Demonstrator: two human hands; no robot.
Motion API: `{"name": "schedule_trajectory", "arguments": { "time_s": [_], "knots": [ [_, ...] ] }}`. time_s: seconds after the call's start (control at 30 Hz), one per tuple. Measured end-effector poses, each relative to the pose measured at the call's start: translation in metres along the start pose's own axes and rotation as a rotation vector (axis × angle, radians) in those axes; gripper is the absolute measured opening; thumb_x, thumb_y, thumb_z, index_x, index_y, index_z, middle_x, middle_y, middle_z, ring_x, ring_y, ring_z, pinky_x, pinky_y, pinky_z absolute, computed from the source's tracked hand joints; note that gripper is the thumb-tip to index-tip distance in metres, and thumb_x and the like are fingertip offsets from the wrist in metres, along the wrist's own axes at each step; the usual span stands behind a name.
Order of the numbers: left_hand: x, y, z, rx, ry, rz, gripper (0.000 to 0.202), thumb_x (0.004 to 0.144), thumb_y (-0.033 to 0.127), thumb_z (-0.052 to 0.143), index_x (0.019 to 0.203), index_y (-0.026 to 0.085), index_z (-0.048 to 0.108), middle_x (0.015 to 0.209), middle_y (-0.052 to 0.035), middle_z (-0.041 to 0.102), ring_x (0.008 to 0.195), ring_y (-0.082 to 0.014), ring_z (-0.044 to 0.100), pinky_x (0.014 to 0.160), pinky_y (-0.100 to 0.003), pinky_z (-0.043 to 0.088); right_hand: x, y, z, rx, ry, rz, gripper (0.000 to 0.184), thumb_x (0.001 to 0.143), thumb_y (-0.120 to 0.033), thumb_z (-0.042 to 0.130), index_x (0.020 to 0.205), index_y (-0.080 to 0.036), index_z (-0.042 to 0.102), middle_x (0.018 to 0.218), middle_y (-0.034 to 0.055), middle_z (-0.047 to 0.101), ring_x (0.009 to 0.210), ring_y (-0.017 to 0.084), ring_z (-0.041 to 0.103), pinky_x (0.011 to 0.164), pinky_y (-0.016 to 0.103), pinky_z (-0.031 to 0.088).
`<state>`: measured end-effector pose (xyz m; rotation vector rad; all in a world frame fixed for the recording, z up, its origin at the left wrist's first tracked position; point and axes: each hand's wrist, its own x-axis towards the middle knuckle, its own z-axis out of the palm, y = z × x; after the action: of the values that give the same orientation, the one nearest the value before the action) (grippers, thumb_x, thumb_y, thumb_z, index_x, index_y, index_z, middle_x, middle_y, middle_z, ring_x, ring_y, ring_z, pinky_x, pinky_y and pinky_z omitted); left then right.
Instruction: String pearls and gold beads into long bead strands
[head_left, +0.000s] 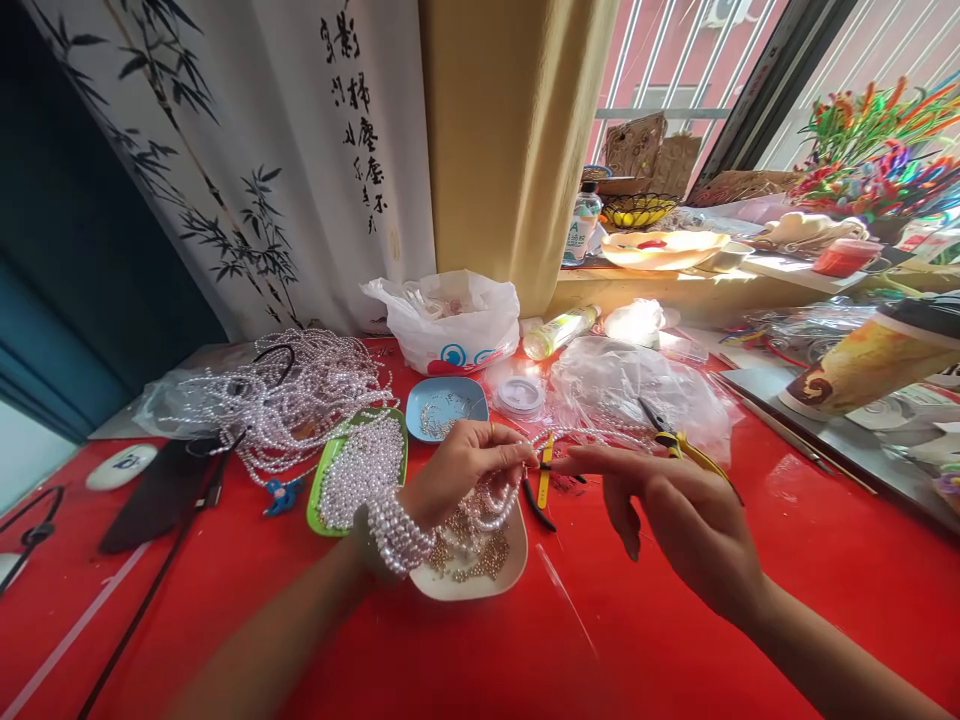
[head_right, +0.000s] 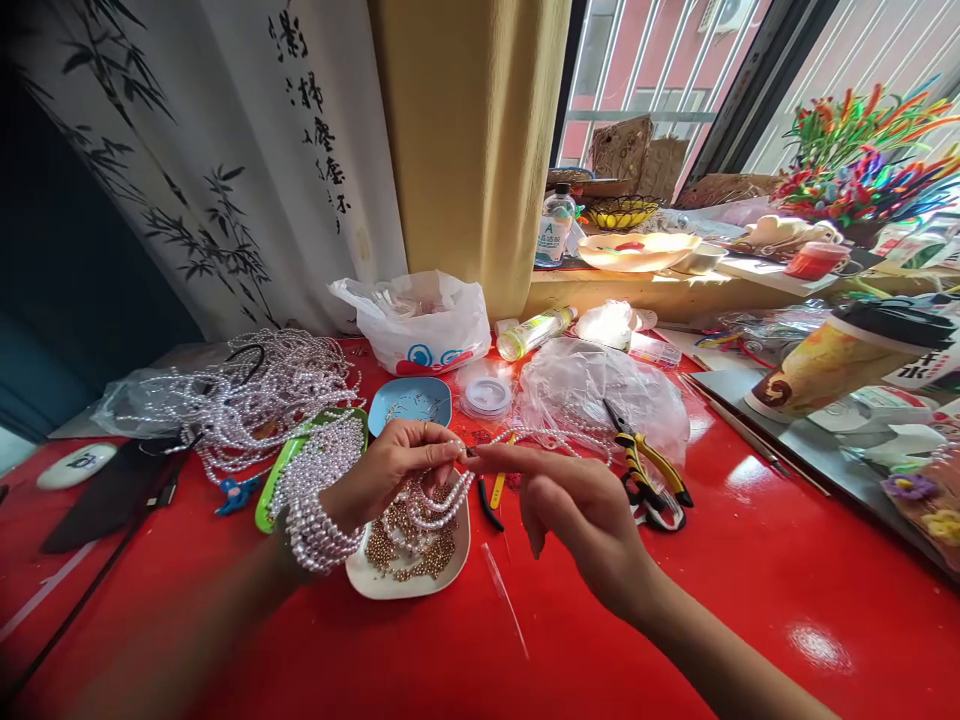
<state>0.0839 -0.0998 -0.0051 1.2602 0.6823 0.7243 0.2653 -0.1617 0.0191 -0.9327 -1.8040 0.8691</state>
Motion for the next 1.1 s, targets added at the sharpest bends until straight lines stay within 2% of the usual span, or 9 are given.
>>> {"name": "schedule_trajectory", "arguments": {
  "time_s": [0.13, 0.23, 0.33, 0.43, 0.5, 0.6, 0.73, 0.93, 1.1],
  "knots": [
    [0.000, -0.002, 0.000, -0.117, -0.064, -0.051, 0.020, 0.070, 0.030, 0.058, 0.067, 0.010, 0.061, 0.047, 0.0017, 0.048, 0.041, -0.0046, 0.038, 0.042, -0.020, 0.025, 0.000, 0.007, -0.006, -0.713, 0.051, -0.462, 0.041, 0.078, -0.016, 0.052, 0.117, -0.023, 0.047, 0.106, 0.0086, 0.060, 0.075, 0.014, 0.059, 0.066, 0.028, 0.047],
    [-0.003, -0.001, 0.002, -0.149, -0.140, -0.090, 0.019, 0.070, 0.029, 0.058, 0.066, 0.011, 0.061, 0.046, 0.0025, 0.046, 0.039, -0.0046, 0.036, 0.040, -0.020, 0.023, 0.006, 0.020, -0.009, -0.892, 0.001, -0.605, 0.031, 0.076, -0.011, 0.051, 0.105, -0.020, 0.055, 0.093, 0.0075, 0.064, 0.081, 0.017, 0.058, 0.066, 0.028, 0.045],
    [-0.004, 0.000, 0.004, -0.064, -0.129, -0.061, 0.020, 0.069, 0.030, 0.059, 0.063, 0.011, 0.060, 0.047, 0.0023, 0.046, 0.041, -0.0051, 0.038, 0.041, -0.020, 0.025, 0.011, 0.024, -0.004, -0.642, -0.004, -0.291, 0.014, 0.079, -0.017, 0.046, 0.081, -0.018, 0.059, 0.065, 0.0034, 0.060, 0.059, 0.012, 0.053, 0.051, 0.022, 0.041],
    [-0.003, 0.001, 0.006, 0.070, -0.029, 0.042, 0.020, 0.067, 0.031, 0.062, 0.069, 0.011, 0.061, 0.052, 0.0016, 0.049, 0.047, -0.0062, 0.042, 0.046, -0.020, 0.031, 0.017, 0.020, 0.004, -0.212, -0.120, 0.160, 0.027, 0.083, -0.025, 0.038, 0.062, -0.016, 0.051, 0.045, -0.0037, 0.039, 0.038, 0.006, 0.036, 0.036, 0.018, 0.031],
    [-0.002, 0.002, 0.006, 0.079, 0.009, 0.084, 0.020, 0.067, 0.031, 0.061, 0.072, 0.011, 0.061, 0.053, 0.0013, 0.050, 0.049, -0.0064, 0.042, 0.048, -0.021, 0.032, 0.018, 0.017, 0.009, 0.100, -0.229, 0.343, 0.030, 0.084, -0.027, 0.032, 0.062, -0.016, 0.048, 0.042, -0.0072, 0.031, 0.029, 0.003, 0.021, 0.029, 0.017, 0.023],
    [-0.001, 0.003, 0.005, -0.013, 0.014, 0.086, 0.020, 0.070, 0.031, 0.058, 0.065, 0.012, 0.059, 0.050, 0.0023, 0.048, 0.044, -0.0054, 0.041, 0.044, -0.020, 0.030, 0.014, 0.014, 0.011, 0.479, -0.236, 0.417, 0.033, 0.086, -0.034, 0.027, 0.083, -0.016, 0.055, 0.058, -0.0027, 0.050, 0.027, 0.001, 0.023, 0.029, 0.017, 0.024],
    [-0.002, 0.005, 0.003, -0.134, -0.002, 0.028, 0.018, 0.069, 0.028, 0.059, 0.064, 0.011, 0.058, 0.047, 0.0031, 0.045, 0.041, -0.0047, 0.039, 0.041, -0.020, 0.028, 0.002, 0.011, 0.009, 0.278, -0.154, 0.131, 0.032, 0.082, -0.035, 0.044, 0.109, -0.021, 0.054, 0.074, 0.0025, 0.061, 0.045, 0.006, 0.048, 0.046, 0.021, 0.040],
    [-0.002, 0.005, 0.003, -0.155, -0.015, -0.028, 0.015, 0.069, 0.024, 0.058, 0.063, 0.010, 0.060, 0.043, 0.0034, 0.044, 0.037, -0.0039, 0.036, 0.038, -0.019, 0.023, 0.007, 0.005, 0.001, -0.036, -0.088, -0.053, 0.029, 0.087, -0.027, 0.035, 0.106, -0.027, 0.057, 0.079, 0.0018, 0.059, 0.047, 0.006, 0.047, 0.046, 0.022, 0.042],
    [-0.002, 0.004, 0.003, -0.162, -0.037, -0.034, 0.016, 0.069, 0.025, 0.057, 0.062, 0.011, 0.060, 0.041, 0.0039, 0.042, 0.036, -0.0038, 0.034, 0.038, -0.020, 0.021, 0.016, 0.005, -0.003, -0.745, 0.047, -0.393, 0.028, 0.081, -0.015, 0.046, 0.105, -0.024, 0.056, 0.099, 0.0064, 0.054, 0.073, 0.012, 0.054, 0.058, 0.026, 0.045]
  ]
}}
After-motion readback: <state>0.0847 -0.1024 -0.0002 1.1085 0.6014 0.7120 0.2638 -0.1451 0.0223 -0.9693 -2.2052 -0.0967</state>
